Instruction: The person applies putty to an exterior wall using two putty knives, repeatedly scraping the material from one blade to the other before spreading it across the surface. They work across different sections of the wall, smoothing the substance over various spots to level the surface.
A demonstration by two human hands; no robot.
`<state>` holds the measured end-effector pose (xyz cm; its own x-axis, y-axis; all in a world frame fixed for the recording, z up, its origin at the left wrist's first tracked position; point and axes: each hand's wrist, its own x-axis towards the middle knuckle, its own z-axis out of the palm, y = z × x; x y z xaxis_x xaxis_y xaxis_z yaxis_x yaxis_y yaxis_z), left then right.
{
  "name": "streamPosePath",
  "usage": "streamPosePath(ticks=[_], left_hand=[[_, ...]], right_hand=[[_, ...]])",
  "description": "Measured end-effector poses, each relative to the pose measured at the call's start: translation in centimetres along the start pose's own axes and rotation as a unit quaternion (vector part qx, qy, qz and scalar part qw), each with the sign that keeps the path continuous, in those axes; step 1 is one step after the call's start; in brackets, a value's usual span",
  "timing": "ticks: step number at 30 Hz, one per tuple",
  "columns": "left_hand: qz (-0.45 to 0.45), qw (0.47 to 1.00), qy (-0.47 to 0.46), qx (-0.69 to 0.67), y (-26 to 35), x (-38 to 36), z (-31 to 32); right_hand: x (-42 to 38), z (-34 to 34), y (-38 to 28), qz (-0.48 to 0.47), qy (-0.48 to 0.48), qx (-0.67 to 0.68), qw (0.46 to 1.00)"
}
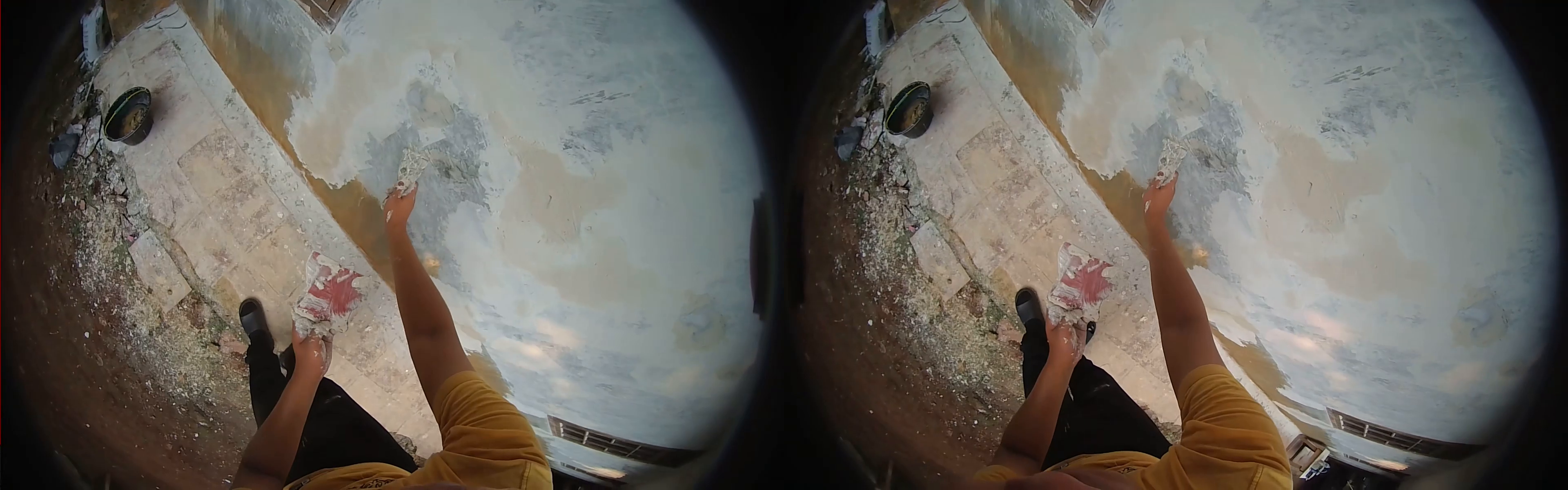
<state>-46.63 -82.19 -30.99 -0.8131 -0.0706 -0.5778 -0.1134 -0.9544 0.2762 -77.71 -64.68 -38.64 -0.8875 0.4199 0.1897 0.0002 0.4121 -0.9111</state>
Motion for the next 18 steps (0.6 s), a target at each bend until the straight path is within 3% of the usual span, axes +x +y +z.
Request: streamPosePath(ticks=[4, 6, 10, 12, 15, 18], left_hand=[[0.001, 1.0, -0.013, -0.028, -0.3, 1.0, -1.5], [0.007, 1.0, -0.014, -0.011, -0.1, 1.3, -1.2], [0.007, 0.999, -0.038, -0.007, 0.6, 2.2, -0.3], [0.004, 0.999, -0.044, -0.006, 0.6, 2.2, -0.2], [-0.001, 0.999, -0.053, -0.006, 0.5, 2.4, 0.2], [-0.005, 0.998, -0.056, -0.022, -0.4, 2.3, 0.3]], right_hand=[[1.8, 1.6, 0.0, -0.015, -0.003, -0.011, 1.0], [2.2, 1.7, -0.1, 0.022, 0.011, -0.044, 0.999], [2.3, 0.4, 5.4, -0.002, 0.024, 0.018, 1.0], [1.5, 0.3, 6.1, 0.033, 0.105, -0.064, 0.992], [1.6, -0.1, -0.2, 0.02, 0.027, -0.087, 0.996], [3.4, -1.3, 0.2, -0.017, 0.024, -0.12, 0.992]])
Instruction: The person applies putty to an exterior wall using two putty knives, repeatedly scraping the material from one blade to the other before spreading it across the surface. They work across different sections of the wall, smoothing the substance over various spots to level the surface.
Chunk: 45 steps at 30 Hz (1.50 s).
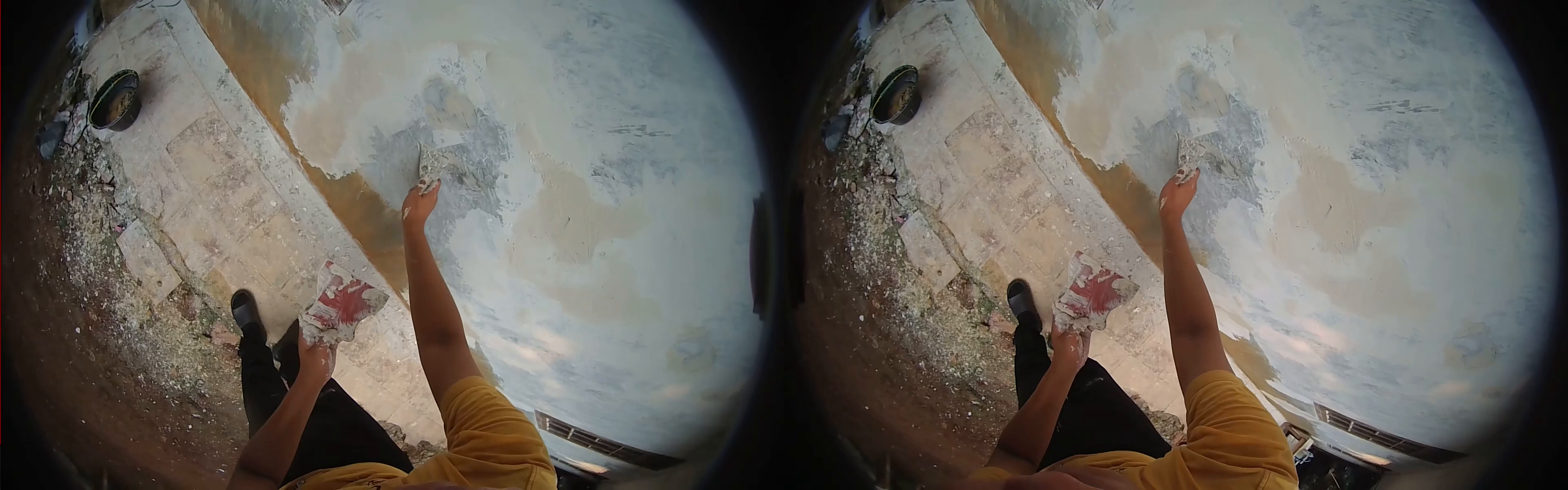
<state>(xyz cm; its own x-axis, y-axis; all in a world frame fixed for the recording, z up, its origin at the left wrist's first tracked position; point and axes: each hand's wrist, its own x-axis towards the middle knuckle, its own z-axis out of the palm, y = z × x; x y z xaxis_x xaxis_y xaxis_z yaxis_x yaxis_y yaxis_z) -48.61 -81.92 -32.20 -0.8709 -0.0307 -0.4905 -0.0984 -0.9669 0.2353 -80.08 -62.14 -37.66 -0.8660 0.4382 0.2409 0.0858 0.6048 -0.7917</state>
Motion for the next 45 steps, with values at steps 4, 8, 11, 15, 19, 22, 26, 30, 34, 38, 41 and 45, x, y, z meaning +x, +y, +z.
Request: streamPosePath(ticks=[4, 8, 11, 15, 19, 22, 26, 30, 34, 38, 41, 45], left_hand=[[-0.013, 1.0, 0.013, -0.005, -0.7, 0.4, 0.4], [0.005, 1.0, -0.008, -0.006, -1.0, 0.4, 0.9], [0.01, 0.999, -0.034, 0.017, -1.5, 0.1, 1.0], [-0.005, 1.0, -0.011, 0.012, -2.4, 0.0, 0.9], [-0.013, 0.999, -0.016, 0.039, -2.8, -0.1, 0.8], [-0.014, 0.999, -0.035, 0.037, -3.1, -0.2, 2.3], [-0.009, 0.999, -0.034, 0.039, -3.9, -0.9, 2.8], [-0.007, 0.997, -0.072, 0.015, -4.5, -1.1, 2.2], [-0.04, 0.999, -0.019, 0.018, -6.3, -1.6, 0.9], [-0.093, 0.994, 0.025, -0.045, -6.1, -2.0, 2.7], [-0.058, 0.997, -0.04, -0.001, -7.6, -1.9, 1.8], [-0.047, 0.995, -0.02, 0.085, -6.8, -2.7, 4.2]], right_hand=[[-1.4, -2.2, 1.6, 0.051, 0.031, -0.047, 0.997], [-0.9, -2.3, -0.9, 0.018, 0.057, -0.051, 0.997], [-0.8, -3.6, -3.4, -0.009, 0.04, -0.063, 0.997], [-1.9, -5.7, -3.6, 0.049, 0.074, -0.085, 0.992], [-1.4, -5.6, -4.6, -0.063, 0.105, -0.115, 0.986], [0.2, -7.7, -6.1, -0.048, 0.08, -0.105, 0.99], [-1.3, -10.8, -5.6, 0.019, 0.061, -0.081, 0.995], [-0.8, -11.1, -7.8, -0.026, 0.074, -0.071, 0.994], [0.0, -13.0, -6.4, -0.089, 0.078, -0.073, 0.99], [-1.4, -14.7, -4.0, 0.106, 0.057, 0.011, 0.993], [-1.7, -13.8, -7.6, -0.099, 0.047, -0.099, 0.989], [0.0, -15.1, -9.1, -0.067, 0.056, -0.117, 0.989]])
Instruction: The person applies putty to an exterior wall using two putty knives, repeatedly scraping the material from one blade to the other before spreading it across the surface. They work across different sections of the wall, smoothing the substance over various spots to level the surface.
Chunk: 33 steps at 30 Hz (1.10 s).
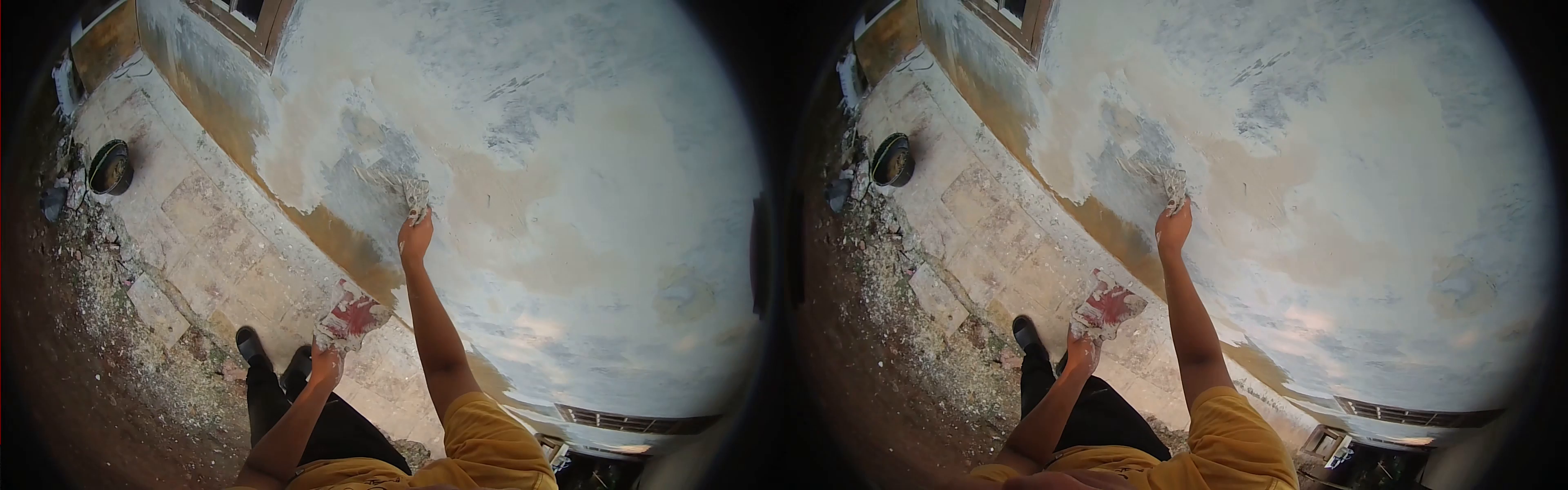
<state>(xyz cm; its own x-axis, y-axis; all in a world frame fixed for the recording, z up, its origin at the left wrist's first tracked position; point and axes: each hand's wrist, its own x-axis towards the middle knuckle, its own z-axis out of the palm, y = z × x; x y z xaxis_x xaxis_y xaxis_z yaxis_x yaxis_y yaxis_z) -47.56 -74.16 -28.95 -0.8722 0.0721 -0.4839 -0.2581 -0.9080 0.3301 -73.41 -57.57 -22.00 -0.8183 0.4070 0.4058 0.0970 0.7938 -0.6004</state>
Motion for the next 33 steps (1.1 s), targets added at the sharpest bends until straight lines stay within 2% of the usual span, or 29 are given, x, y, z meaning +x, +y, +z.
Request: streamPosePath(ticks=[1, 4, 6, 8, 11, 13, 14, 15, 17, 18, 19, 21, 23, 25, 28, 33], left_hand=[[-0.022, 0.999, 0.026, -0.003, 0.8, -0.4, 0.6], [-0.005, 1.0, -0.003, 0.02, 3.6, -1.4, 3.1], [-0.006, 0.999, -0.008, 0.051, 5.0, -2.0, 4.1], [0.005, 0.998, -0.018, 0.066, 6.1, -2.0, 4.5], [-0.007, 0.996, -0.003, 0.084, 8.2, -3.9, 8.1], [-0.023, 0.996, -0.011, 0.083, 8.6, -4.6, 9.7], [-0.017, 0.988, -0.037, 0.147, 8.6, -4.6, 9.8], [-0.014, 0.988, -0.039, 0.15, 8.6, -4.5, 10.5], [-0.02, 0.991, -0.069, 0.109, 7.8, -5.3, 11.7], [-0.021, 0.987, -0.076, 0.141, 7.9, -6.0, 12.6], [-0.021, 0.987, -0.077, 0.142, 7.8, -5.9, 13.3], [-0.049, 0.991, -0.061, 0.106, 7.2, -6.2, 13.8], [-0.059, 0.99, -0.08, 0.098, 7.7, -6.7, 14.0], [-0.07, 0.987, -0.12, 0.086, 7.2, -6.7, 13.6], [-0.032, 0.986, -0.115, 0.117, 7.2, -7.4, 14.9], [-0.027, 0.992, -0.081, 0.095, 8.7, -9.7, 15.0]], right_hand=[[-0.7, -1.3, 0.3, 0.028, 0.003, 0.014, 0.999], [-3.8, -5.3, 5.3, 0.113, 0.014, 0.043, 0.993], [-6.9, -8.5, 8.2, 0.165, 0.01, 0.141, 0.976], [-9.9, -12.8, 7.5, 0.114, -0.025, 0.133, 0.984], [-14.5, -16.8, 6.7, 0.112, -0.029, 0.15, 0.982], [-17.0, -20.7, 2.5, 0.171, -0.076, 0.148, 0.971], [-18.1, -21.6, 2.2, 0.18, -0.097, 0.241, 0.949], [-18.3, -22.1, 1.6, 0.179, -0.095, 0.245, 0.948], [-20.2, -24.2, 0.2, 0.084, -0.094, 0.165, 0.978], [-21.1, -25.6, -0.9, 0.044, -0.088, 0.13, 0.987], [-20.9, -27.0, -2.5, 0.045, -0.086, 0.13, 0.987], [-21.1, -29.7, -5.1, -0.056, -0.123, -0.006, 0.991], [-21.8, -31.1, -6.9, -0.047, -0.154, -0.022, 0.987], [-22.3, -31.3, -6.8, -0.091, -0.164, -0.067, 0.98], [-22.3, -31.6, -8.8, -0.119, -0.147, -0.131, 0.973], [-21.5, -31.9, -11.5, -0.145, -0.129, -0.183, 0.964]])
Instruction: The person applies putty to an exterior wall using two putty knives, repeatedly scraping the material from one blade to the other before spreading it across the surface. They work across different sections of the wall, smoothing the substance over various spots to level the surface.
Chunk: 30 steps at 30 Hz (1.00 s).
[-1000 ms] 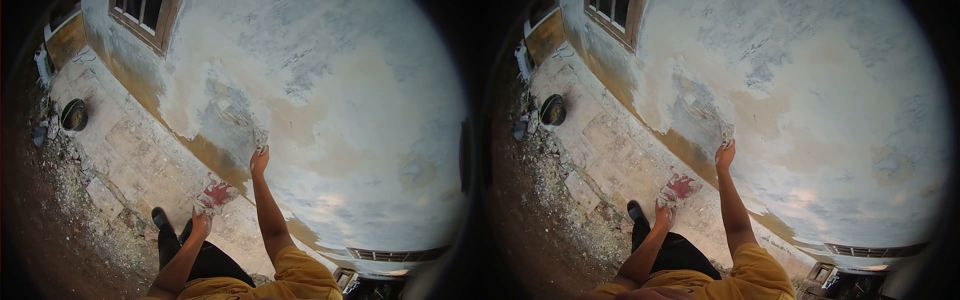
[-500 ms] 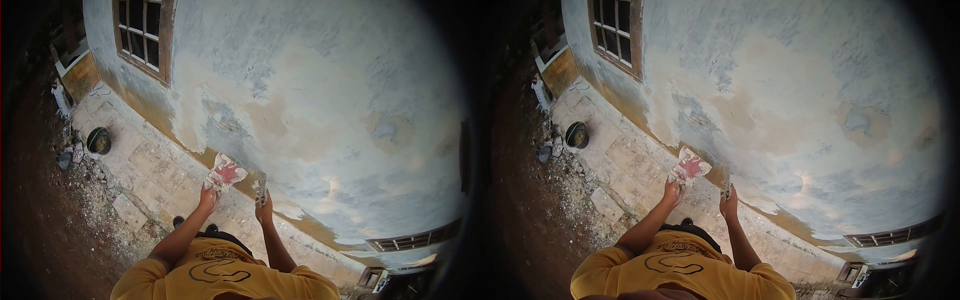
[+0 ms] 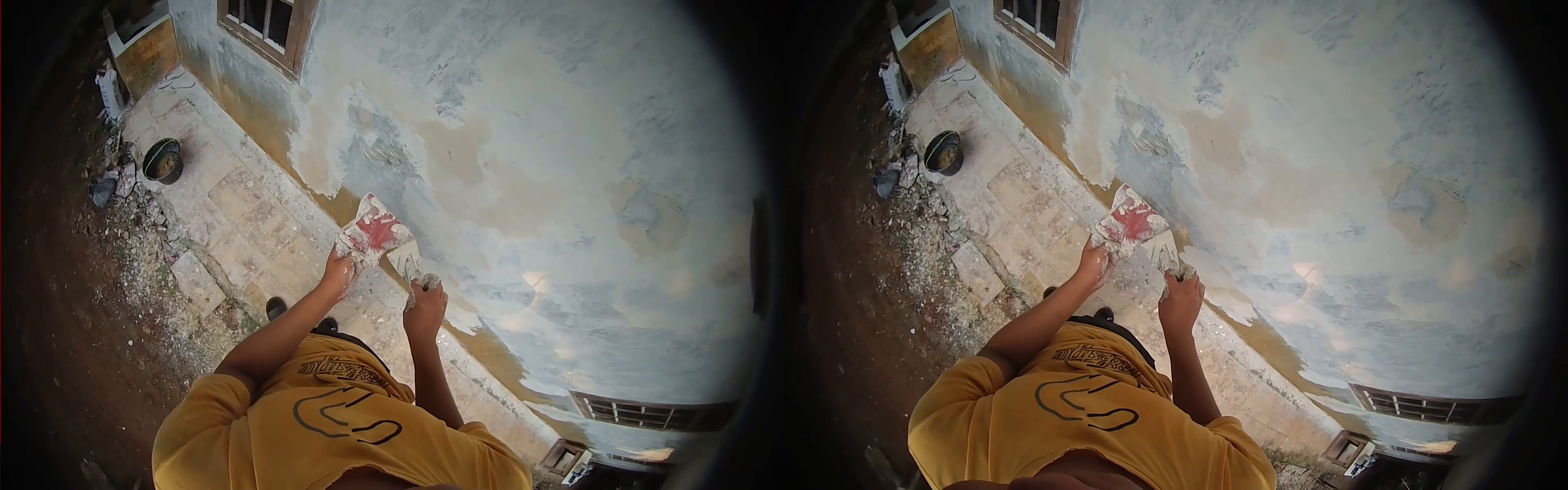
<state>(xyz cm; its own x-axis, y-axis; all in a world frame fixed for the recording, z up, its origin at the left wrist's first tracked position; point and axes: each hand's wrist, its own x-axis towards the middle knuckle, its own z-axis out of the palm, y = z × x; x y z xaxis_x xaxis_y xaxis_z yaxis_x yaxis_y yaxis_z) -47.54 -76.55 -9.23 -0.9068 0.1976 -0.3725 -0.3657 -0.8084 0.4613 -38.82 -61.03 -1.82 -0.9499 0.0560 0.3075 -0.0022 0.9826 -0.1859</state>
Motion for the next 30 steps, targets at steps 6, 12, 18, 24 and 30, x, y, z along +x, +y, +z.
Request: streamPosePath(ticks=[6, 12, 18, 24, 30], left_hand=[[0.061, 0.998, -0.031, -0.012, -0.8, -0.1, -2.5], [0.053, 0.999, 0.005, 0.006, 0.6, -1.1, -3.3], [0.035, 0.997, 0.053, 0.054, 2.3, -1.3, -4.1], [0.032, 0.998, 0.035, -0.029, 3.8, -0.8, -4.7], [0.028, 0.998, 0.001, -0.057, 5.2, -0.4, -5.5]], right_hand=[[1.9, 1.0, 0.0, -0.027, -0.003, -0.031, 0.999], [3.1, 2.5, -0.7, -0.09, 0.007, -0.009, 0.996], [3.8, 5.0, -0.9, -0.107, 0.033, 0.075, 0.991], [3.7, 9.4, 0.2, -0.077, 0.033, 0.233, 0.969], [4.0, 10.3, -0.6, -0.07, 0.003, 0.208, 0.976]])
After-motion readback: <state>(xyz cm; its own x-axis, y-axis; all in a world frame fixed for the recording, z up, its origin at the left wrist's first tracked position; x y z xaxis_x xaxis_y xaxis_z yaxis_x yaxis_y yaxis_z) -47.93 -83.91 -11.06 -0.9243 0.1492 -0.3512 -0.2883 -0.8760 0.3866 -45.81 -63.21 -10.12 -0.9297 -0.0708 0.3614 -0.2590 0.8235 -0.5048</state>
